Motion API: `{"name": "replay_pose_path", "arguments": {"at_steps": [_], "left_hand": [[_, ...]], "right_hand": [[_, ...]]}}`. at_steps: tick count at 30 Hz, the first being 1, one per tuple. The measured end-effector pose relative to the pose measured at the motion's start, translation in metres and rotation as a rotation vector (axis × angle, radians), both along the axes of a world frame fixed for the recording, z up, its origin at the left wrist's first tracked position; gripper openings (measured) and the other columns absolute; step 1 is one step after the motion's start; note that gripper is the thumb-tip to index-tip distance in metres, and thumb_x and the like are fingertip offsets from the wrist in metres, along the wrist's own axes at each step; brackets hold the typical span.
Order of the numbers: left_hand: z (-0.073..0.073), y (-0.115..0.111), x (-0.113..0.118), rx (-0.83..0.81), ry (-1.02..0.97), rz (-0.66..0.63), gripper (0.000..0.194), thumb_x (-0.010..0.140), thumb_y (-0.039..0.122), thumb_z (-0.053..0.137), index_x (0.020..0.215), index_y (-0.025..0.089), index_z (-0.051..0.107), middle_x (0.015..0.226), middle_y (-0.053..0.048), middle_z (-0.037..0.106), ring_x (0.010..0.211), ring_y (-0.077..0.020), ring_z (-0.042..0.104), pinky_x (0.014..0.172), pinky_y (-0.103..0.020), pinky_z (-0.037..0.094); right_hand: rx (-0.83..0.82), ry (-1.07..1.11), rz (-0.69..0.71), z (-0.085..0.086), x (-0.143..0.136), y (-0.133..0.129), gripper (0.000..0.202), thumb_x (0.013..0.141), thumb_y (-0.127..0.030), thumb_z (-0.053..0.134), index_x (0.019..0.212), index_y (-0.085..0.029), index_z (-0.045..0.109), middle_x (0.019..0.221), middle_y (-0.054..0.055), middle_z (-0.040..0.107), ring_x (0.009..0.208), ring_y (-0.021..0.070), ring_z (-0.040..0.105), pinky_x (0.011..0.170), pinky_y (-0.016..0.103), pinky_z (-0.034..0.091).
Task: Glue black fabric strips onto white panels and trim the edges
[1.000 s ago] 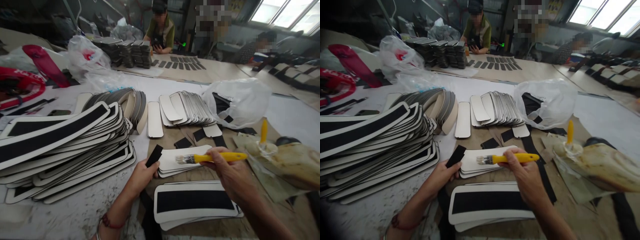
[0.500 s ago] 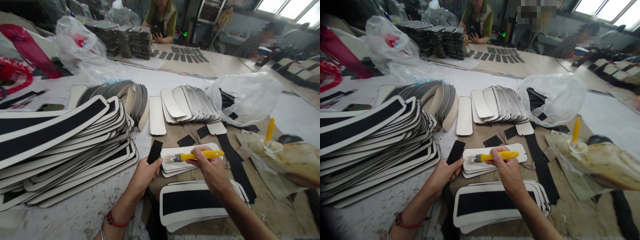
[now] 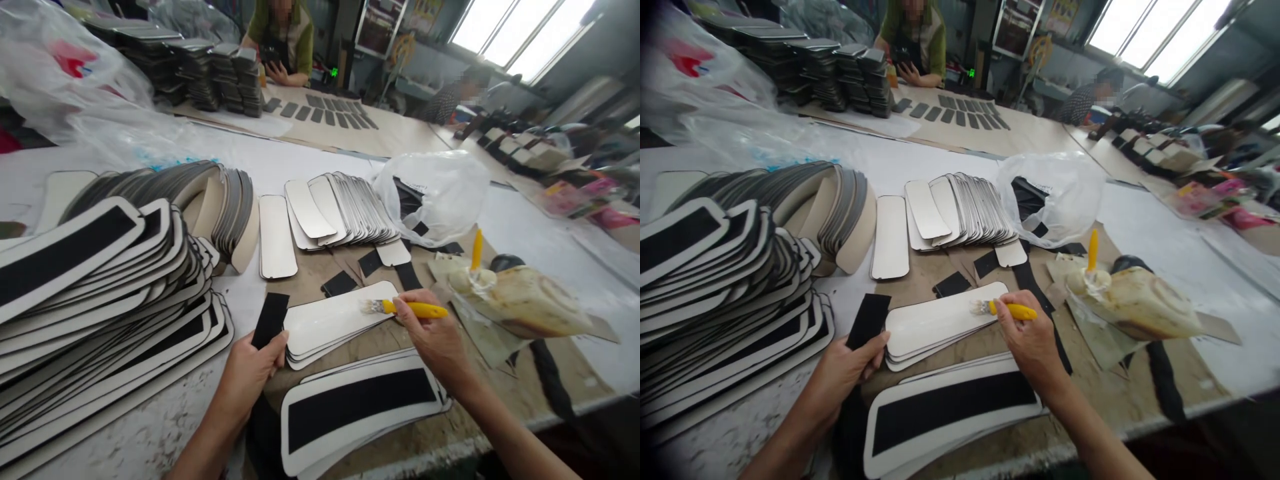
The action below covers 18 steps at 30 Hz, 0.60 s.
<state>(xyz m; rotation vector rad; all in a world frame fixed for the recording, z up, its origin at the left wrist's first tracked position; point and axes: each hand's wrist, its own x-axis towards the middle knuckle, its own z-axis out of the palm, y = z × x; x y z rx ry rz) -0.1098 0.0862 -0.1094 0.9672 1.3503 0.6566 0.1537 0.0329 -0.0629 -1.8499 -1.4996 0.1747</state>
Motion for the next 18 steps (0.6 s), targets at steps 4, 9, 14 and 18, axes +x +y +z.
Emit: {"name": "replay_pose_path", "arguments": {"at_steps": [4,9,14,18], "left_hand": [[0.001,0.000,0.000,0.022,0.038,-0.014,0.043,0.064,0.053,0.064,0.046,0.017,0.047,0.040,0.003,0.043,0.040,-0.0089,0.035,0.043,-0.022,0.026],[0.000,0.000,0.000,0.050,0.073,-0.034,0.046,0.062,0.056,0.063,0.043,0.017,0.047,0.038,0.003,0.041,0.040,-0.0091,0.034,0.043,-0.022,0.025],[0.000,0.000,-0.001,0.056,0.067,-0.027,0.045,0.061,0.056,0.063,0.045,0.017,0.047,0.042,0.002,0.045,0.041,-0.0098,0.036,0.044,-0.022,0.027],[0.001,-0.001,-0.002,0.072,0.066,-0.044,0.045,0.063,0.056,0.063,0.045,0.017,0.049,0.043,0.002,0.046,0.042,-0.0100,0.037,0.045,-0.023,0.029]], "right_hand": [[0.042,-0.138,0.006,0.007,0.014,-0.001,0.017,0.088,-0.033,0.048,0.081,-0.020,0.056,0.080,0.005,0.057,0.075,0.0187,0.056,0.071,0.033,0.047],[0.087,-0.236,0.062,0.011,0.021,-0.002,0.015,0.088,-0.030,0.046,0.081,-0.021,0.055,0.079,0.005,0.056,0.077,0.0186,0.056,0.074,0.034,0.047],[0.109,-0.260,0.088,0.017,0.025,-0.006,0.013,0.088,-0.029,0.046,0.082,-0.021,0.055,0.082,0.005,0.056,0.078,0.0188,0.056,0.075,0.034,0.047],[0.128,-0.242,0.075,0.022,0.028,-0.010,0.014,0.088,-0.031,0.047,0.081,-0.022,0.055,0.082,0.005,0.057,0.079,0.0192,0.057,0.077,0.035,0.047]]}}
